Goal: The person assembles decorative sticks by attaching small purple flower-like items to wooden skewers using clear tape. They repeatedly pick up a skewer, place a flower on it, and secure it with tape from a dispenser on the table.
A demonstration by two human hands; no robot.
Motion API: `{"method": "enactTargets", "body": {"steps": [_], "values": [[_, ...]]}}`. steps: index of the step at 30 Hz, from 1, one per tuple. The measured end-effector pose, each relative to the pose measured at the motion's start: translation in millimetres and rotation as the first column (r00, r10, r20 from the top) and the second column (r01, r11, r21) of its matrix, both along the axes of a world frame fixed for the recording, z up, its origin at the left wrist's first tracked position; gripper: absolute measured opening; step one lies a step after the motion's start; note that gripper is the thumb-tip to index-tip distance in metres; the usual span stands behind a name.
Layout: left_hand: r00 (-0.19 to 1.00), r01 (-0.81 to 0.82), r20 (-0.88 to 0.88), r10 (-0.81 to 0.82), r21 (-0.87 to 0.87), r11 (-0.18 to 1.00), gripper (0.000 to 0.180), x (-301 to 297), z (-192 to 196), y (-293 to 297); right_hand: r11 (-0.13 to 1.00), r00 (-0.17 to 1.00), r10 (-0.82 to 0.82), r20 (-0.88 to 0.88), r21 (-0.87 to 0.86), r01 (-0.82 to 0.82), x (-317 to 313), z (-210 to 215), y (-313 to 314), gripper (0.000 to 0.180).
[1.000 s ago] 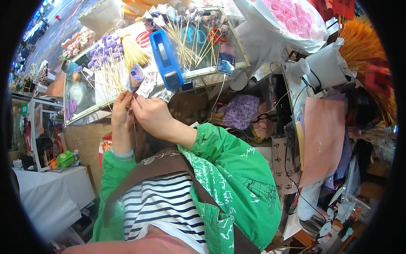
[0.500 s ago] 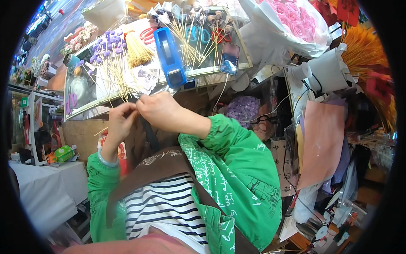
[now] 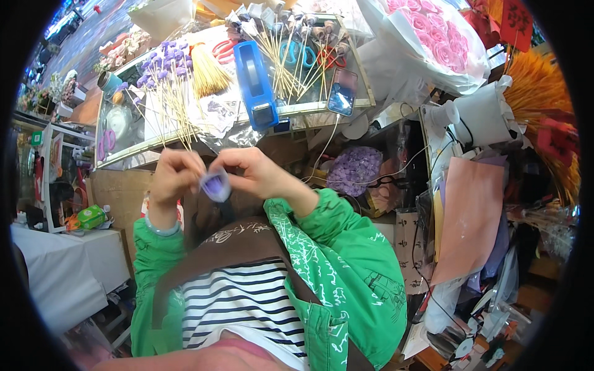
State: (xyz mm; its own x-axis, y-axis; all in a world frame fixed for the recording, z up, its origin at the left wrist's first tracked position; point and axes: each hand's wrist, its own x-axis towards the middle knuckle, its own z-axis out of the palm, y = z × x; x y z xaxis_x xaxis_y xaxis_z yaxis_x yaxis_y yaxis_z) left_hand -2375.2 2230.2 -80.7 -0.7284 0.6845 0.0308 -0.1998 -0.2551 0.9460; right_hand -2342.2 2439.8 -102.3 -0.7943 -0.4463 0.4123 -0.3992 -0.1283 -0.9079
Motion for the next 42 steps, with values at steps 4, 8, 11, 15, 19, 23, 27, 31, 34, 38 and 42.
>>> {"method": "enactTargets", "body": {"steps": [4, 8, 11, 15, 19, 23, 27, 31, 34, 38, 42], "values": [[0.783, -0.045, -0.520, -0.340, -0.593, 0.804, 0.007, 9, 1, -2, 0.843, 0.963, 0.203, -0.175, 0.532, -0.082, -11, 0, 14, 0.009], [0.649, -0.504, -0.745, -0.156, -0.574, 0.645, 0.009, 3, -28, 9, 0.539, 0.829, 0.040, -0.557, 0.711, 0.452, -15, -11, -24, 0.010], [0.656, -0.656, -0.723, 0.216, -0.405, 0.637, 0.009, -8, -42, 10, 0.506, 0.680, -0.219, -0.700, 0.514, 0.692, -23, -16, -46, 0.009], [0.771, -0.633, -0.138, 0.622, -0.065, 0.771, 0.010, -8, -42, 10, 0.761, 0.735, -0.548, -0.400, 0.128, 0.637, -25, -13, -48, 0.016], [0.791, -0.612, 0.124, 0.600, 0.127, 0.781, 0.012, -1, -36, 21, 0.860, 0.831, -0.030, 0.555, -0.409, 0.305, -24, -7, -50, 0.018], [0.816, -0.577, 0.160, 0.556, 0.148, 0.803, 0.017, -6, -33, 27, 0.867, 0.792, 0.058, 0.607, -0.424, 0.261, -28, -7, -41, 0.020], [0.829, -0.552, 0.218, 0.515, 0.170, 0.816, 0.037, -7, -35, 28, 0.881, 0.766, 0.147, 0.625, -0.435, 0.186, -30, -11, -37, 0.021], [0.861, -0.487, 0.273, 0.429, 0.199, 0.851, 0.042, -4, -36, 26, 0.891, 0.830, 0.085, 0.552, -0.414, 0.184, -32, -17, -35, 0.018], [0.819, -0.558, 0.227, 0.527, 0.096, 0.825, 0.025, -2, -39, 30, 0.859, 0.818, 0.080, 0.569, -0.456, 0.234, -34, -23, -34, 0.015], [0.828, -0.560, 0.083, 0.555, 0.056, 0.827, 0.015, 2, -43, 36, 0.825, 0.786, 0.018, 0.619, -0.453, 0.338, -36, -27, -32, 0.013], [0.778, -0.627, -0.024, 0.628, 0.025, 0.778, 0.014, 9, -42, 41, 0.848, 0.821, -0.039, 0.569, -0.417, 0.329, -34, -25, -34, 0.017]]}}
